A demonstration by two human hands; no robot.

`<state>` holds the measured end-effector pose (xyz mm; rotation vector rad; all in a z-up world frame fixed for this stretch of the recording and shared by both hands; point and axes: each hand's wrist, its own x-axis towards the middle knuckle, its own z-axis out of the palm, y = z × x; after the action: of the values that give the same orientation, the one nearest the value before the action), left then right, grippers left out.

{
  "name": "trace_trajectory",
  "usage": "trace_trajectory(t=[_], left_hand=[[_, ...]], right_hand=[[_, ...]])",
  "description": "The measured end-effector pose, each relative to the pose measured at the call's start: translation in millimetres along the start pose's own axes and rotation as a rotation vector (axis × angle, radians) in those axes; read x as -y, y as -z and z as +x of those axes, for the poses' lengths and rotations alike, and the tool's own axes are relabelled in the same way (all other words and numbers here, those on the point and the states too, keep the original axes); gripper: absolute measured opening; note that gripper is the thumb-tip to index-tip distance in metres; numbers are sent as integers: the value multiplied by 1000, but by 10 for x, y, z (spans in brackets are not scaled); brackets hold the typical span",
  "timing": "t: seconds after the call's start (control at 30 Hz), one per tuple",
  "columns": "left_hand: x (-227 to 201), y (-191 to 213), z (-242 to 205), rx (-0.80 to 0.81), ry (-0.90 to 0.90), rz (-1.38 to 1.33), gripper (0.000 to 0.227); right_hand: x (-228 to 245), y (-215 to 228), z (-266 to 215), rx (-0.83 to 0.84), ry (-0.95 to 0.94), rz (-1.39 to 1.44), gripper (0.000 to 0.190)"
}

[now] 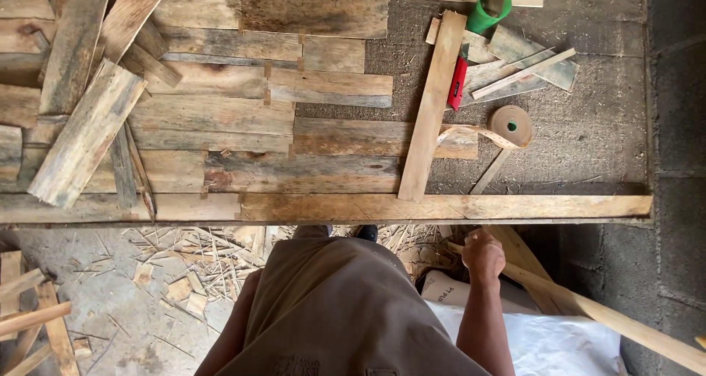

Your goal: Marking, measuring, and cutting thin wooden strips to fit a larger layout using a utility knife.

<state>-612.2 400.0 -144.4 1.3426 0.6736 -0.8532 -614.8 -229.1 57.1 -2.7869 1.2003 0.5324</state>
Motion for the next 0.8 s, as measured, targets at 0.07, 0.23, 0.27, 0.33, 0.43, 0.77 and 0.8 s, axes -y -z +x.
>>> trace_trajectory(t=[0.07, 0.23, 0.27, 0.33, 0.43, 0.77, 0.8], left_hand=[[157, -108, -167, -10, -26, -115, 30], [597, -257, -339, -112, -184, -98, 29], [651, -302, -378, -166, -246, 65, 28], [789, -380, -495, -236, -301, 218, 26], [877, -549, -671, -244, -280, 40, 29], [714, -848, -1086, -496, -201, 193, 43], [776, -795, -1055, -538, -348, 434, 38]], right_hand=[[222, 258, 33, 87, -30, 1, 17], [677, 207, 379, -45, 232, 194, 21], [830, 216, 443, -88, 327, 280, 30], [1062, 203, 514, -123, 439, 366, 43], [1312, 122, 674, -199, 520, 288, 67], [1437, 16, 904, 28, 398, 629, 44], [1444, 56, 880, 69, 389, 707, 32]])
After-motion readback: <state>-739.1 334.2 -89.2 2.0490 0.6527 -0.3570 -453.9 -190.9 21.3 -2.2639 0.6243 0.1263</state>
